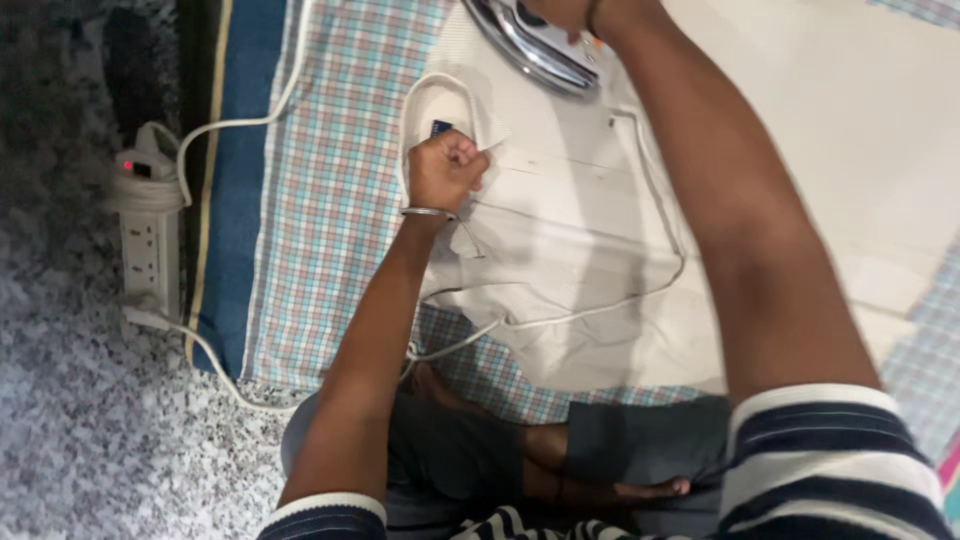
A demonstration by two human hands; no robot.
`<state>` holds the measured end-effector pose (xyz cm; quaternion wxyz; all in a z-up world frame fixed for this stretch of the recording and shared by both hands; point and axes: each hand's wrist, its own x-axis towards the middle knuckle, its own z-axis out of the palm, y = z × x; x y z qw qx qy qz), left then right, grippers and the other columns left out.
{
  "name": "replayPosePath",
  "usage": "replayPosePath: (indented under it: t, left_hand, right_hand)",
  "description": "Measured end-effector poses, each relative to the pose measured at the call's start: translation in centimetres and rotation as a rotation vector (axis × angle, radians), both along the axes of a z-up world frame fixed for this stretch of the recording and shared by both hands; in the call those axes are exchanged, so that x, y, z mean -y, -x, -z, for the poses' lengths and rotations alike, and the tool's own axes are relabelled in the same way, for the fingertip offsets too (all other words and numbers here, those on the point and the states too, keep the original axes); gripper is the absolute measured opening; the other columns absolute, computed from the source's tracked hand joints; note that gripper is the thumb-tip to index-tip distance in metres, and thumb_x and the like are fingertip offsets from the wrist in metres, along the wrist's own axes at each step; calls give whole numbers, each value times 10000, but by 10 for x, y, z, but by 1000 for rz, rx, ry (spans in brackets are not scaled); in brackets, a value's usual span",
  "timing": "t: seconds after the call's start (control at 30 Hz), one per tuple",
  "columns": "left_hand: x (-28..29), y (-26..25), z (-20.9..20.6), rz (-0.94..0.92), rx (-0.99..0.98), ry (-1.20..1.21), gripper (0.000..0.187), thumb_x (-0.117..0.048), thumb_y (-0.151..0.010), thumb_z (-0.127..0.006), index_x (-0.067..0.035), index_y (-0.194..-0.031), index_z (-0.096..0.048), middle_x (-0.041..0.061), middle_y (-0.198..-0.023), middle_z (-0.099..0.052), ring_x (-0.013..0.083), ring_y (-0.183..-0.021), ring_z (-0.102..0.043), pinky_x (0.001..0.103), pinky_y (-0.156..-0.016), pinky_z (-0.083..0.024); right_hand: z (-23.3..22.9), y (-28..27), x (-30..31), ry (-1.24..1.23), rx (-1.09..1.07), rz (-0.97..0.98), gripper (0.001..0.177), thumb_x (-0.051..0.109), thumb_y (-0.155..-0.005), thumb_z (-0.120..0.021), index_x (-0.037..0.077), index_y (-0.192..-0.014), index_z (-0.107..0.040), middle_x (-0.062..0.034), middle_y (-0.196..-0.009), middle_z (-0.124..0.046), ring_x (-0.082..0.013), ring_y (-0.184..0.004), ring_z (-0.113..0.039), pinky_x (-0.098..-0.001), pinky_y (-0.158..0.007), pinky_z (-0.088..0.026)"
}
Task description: The person smooths and folds a white shirt on a patterned bedsheet on the floor, irons the front panels and collar using an iron, and then completes the folding of the shirt.
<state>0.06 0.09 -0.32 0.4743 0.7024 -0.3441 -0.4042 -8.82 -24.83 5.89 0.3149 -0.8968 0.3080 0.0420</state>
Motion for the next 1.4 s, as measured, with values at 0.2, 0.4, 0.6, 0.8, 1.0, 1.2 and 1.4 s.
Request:
replayPosePath:
  t: [0.2,0.4,0.6,0.8,1.0,1.2,1.4]
  left_hand:
    - [-1,1,-1,-51,-59,-10,135,-26,-841,-786,-20,-779,-666,28,-632,-662,72,-511,-658,226,-426,-478]
    - [2,0,-9,-34,-41,-14,145,-42,-864,-778,-20,-770,-670,30,-631,-687,73,-515,-663,214,-418,-482]
    - [0,-1,-8,-39,-74,-15,148,-33,-874,-767,-27,-778,-655,35,-644,-689,78,-522,-669,212,-405,-468]
    - [2,-2,-8,-38,-59,-35,132,-32,-880,-757,-32,-788,-663,34,-645,-707,74,-526,-684,208,-401,-469]
    - [4,-2,-5,-69,-112,-50,132,-37,-874,-759,-28,-795,-654,25,-644,-694,79,-517,-678,217,-396,-473]
    - [4,-2,-24,-75,-175,-23,203,-88,-861,-800,-37,-806,-611,30,-590,-641,76,-435,-574,247,-360,-440]
    - [7,0,-26,-57,23,-98,276,-190,-929,-776,-32,-746,-644,22,-533,-635,77,-406,-587,261,-356,-443]
  right_hand:
    - [-40,157,1,273,23,6,620,546,-1128,-529,-45,-1252,-672,-181,-771,-728,-288,-651,-698,-421,-577,-556]
    - [-42,223,-32,-228,21,550,583,554,-1083,-537,-21,-1142,-617,-108,-740,-641,-183,-559,-647,-345,-495,-557]
    - [-30,169,-60,-356,58,611,587,576,-1056,-530,-8,-1093,-580,-97,-716,-632,-181,-536,-649,-336,-471,-565]
    - [-9,113,-102,-470,243,739,563,566,-1013,-543,16,-1126,-503,-81,-799,-649,-144,-652,-706,-332,-458,-620]
    - [3,73,-135,-665,481,914,533,531,-1026,-517,12,-1134,-460,-31,-704,-534,-121,-500,-561,-309,-409,-594]
    - [-6,50,-149,-630,578,965,493,506,-1013,-510,27,-1122,-472,-38,-665,-533,-113,-439,-545,-312,-376,-542]
    - [-7,49,-152,-574,504,928,515,494,-1029,-504,-17,-1082,-472,-66,-668,-558,-128,-438,-572,-315,-374,-542]
